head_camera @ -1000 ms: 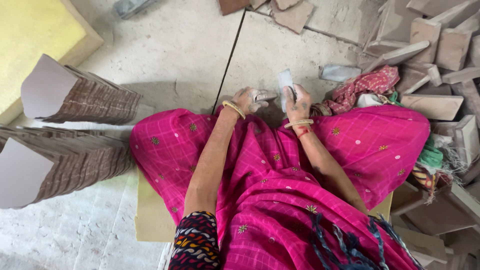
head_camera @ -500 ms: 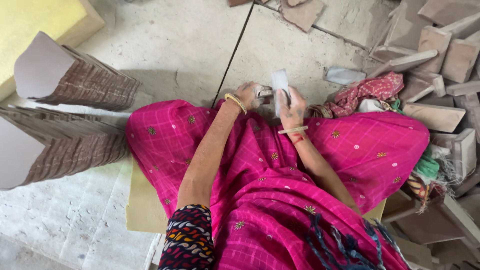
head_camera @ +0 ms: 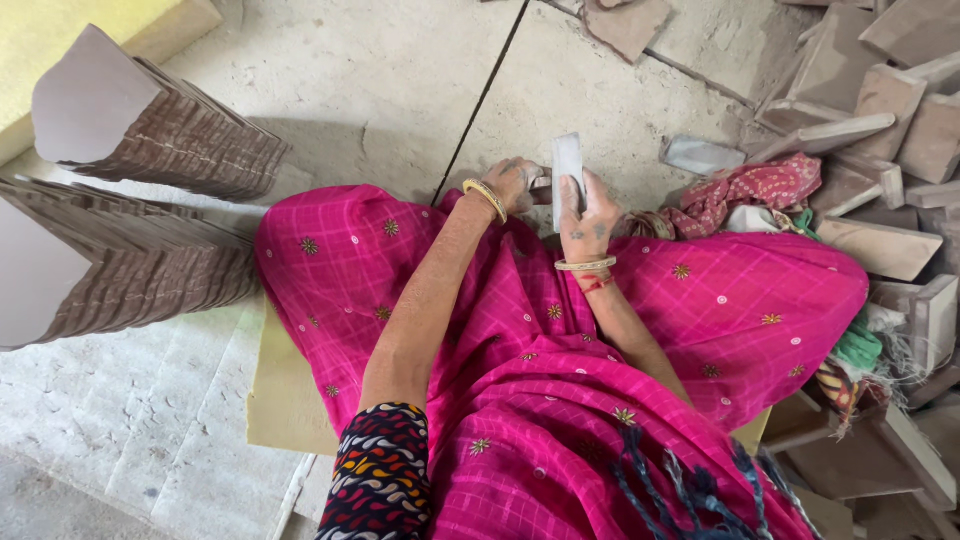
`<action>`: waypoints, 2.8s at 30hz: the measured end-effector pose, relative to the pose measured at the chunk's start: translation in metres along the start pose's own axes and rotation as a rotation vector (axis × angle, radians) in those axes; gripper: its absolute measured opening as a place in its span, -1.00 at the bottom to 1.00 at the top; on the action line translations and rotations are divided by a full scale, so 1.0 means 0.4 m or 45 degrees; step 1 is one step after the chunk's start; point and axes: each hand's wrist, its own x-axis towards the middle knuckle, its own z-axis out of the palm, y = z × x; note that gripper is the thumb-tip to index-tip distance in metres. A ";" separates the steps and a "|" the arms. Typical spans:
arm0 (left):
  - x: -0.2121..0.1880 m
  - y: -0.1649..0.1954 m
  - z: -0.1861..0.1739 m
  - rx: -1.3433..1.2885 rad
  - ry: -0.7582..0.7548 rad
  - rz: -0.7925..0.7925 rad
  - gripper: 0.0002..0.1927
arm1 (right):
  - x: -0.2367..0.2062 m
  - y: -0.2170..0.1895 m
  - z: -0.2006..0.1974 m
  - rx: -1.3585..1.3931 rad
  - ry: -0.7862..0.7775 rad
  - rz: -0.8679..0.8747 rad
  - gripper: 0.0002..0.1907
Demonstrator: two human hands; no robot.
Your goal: The person sits on the floor and smooths the edges of brown shoe parts using a small rectangular tool. They pick up each part, rub the edges with the tool, and place the finished pieces into a stack nearby.
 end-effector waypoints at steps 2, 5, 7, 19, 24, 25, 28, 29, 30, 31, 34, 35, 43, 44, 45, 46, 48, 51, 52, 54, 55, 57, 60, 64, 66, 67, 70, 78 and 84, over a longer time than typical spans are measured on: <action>-0.009 0.013 -0.006 0.024 0.083 0.082 -0.36 | 0.003 0.011 0.008 -0.042 0.023 -0.053 -0.78; -0.017 0.017 -0.015 0.023 0.162 0.132 -0.32 | 0.013 0.020 0.025 -0.161 -0.058 -0.079 -0.81; -0.016 0.012 -0.014 -0.012 0.166 0.105 -0.34 | 0.016 0.017 0.032 -0.163 -0.078 -0.055 -0.81; 0.003 0.005 0.008 -0.025 0.254 0.086 -0.56 | 0.045 -0.013 0.021 -0.254 -0.038 -0.100 -0.81; -0.009 0.015 0.006 0.017 0.213 0.073 -0.59 | 0.046 0.008 0.029 -0.287 -0.081 -0.083 -0.81; -0.010 0.018 0.007 0.061 0.220 0.047 -0.62 | 0.046 0.016 0.033 -0.238 -0.112 -0.096 -0.80; -0.014 0.026 0.001 0.089 0.175 -0.026 -0.71 | 0.030 0.038 0.052 -0.188 -0.188 0.054 -0.78; -0.013 0.028 -0.009 0.030 0.134 -0.041 -0.76 | 0.021 0.044 0.055 -0.189 -0.208 0.121 -0.77; -0.015 0.030 -0.015 -0.038 0.089 -0.064 -0.81 | 0.009 0.050 0.053 -0.194 -0.134 0.041 -0.77; -0.019 0.031 -0.022 -0.103 0.103 -0.067 -0.79 | -0.006 0.055 0.045 -0.202 -0.069 -0.025 -0.77; -0.031 0.029 -0.034 -0.235 0.116 -0.006 -0.70 | -0.046 0.069 -0.015 -0.141 0.005 -0.067 -0.77; -0.034 0.026 -0.032 -0.239 0.106 0.058 -0.62 | -0.052 0.073 -0.041 -0.105 0.017 -0.056 -0.77; 0.003 -0.017 0.031 0.198 0.215 0.136 -0.51 | -0.010 0.066 0.010 -0.017 -0.006 0.044 -0.77; 0.002 -0.018 0.038 0.215 0.190 0.083 -0.56 | -0.001 0.062 0.038 -0.084 -0.008 0.022 -0.75; -0.001 -0.020 0.045 0.231 0.163 0.027 -0.61 | 0.017 0.062 0.056 -0.018 -0.033 0.068 -0.76; -0.003 -0.021 0.051 0.207 0.261 0.088 -0.57 | 0.030 0.058 0.071 0.047 -0.057 0.113 -0.77; -0.006 -0.021 0.057 0.163 0.463 0.224 -0.48 | 0.043 0.041 0.079 0.110 -0.105 0.142 -0.77; -0.001 -0.015 0.046 0.084 0.316 0.110 -0.62 | 0.030 -0.007 0.067 -0.006 -0.106 0.069 -0.79; 0.004 -0.014 0.040 0.064 0.251 0.025 -0.66 | 0.017 -0.028 0.066 -0.114 -0.063 0.003 -0.78; 0.004 -0.019 0.042 0.019 0.084 -0.146 -0.71 | 0.012 -0.054 0.064 -0.254 -0.045 -0.009 -0.76; 0.005 -0.020 0.050 0.000 0.183 -0.123 -0.67 | 0.019 -0.059 0.065 -0.280 -0.060 0.024 -0.75; 0.000 -0.022 0.076 -0.029 0.378 -0.074 -0.57 | 0.026 -0.063 0.069 -0.252 -0.034 0.089 -0.75; -0.013 -0.015 0.131 -0.079 0.347 -0.149 -0.56 | 0.041 -0.047 0.064 -0.232 0.026 0.131 -0.74; -0.033 -0.001 0.169 0.002 0.582 0.009 -0.74 | 0.013 -0.038 0.043 -0.341 -0.049 0.169 -0.69; -0.043 0.009 0.170 -0.025 0.661 0.043 -0.77 | 0.007 -0.033 0.037 -0.290 -0.060 0.220 -0.69; -0.043 0.014 0.167 -0.026 0.649 -0.026 -0.78 | 0.005 -0.031 0.038 -0.243 -0.041 0.236 -0.69; -0.049 0.019 0.160 -0.031 0.654 -0.077 -0.78 | 0.012 -0.014 0.048 -0.154 -0.036 0.268 -0.68; -0.056 0.001 0.173 0.012 0.622 -0.054 -0.71 | -0.003 0.053 0.053 -0.181 0.007 0.340 -0.67; -0.066 0.013 0.137 0.044 0.666 -0.069 -0.63 | 0.003 0.037 0.053 -0.153 0.078 0.284 -0.71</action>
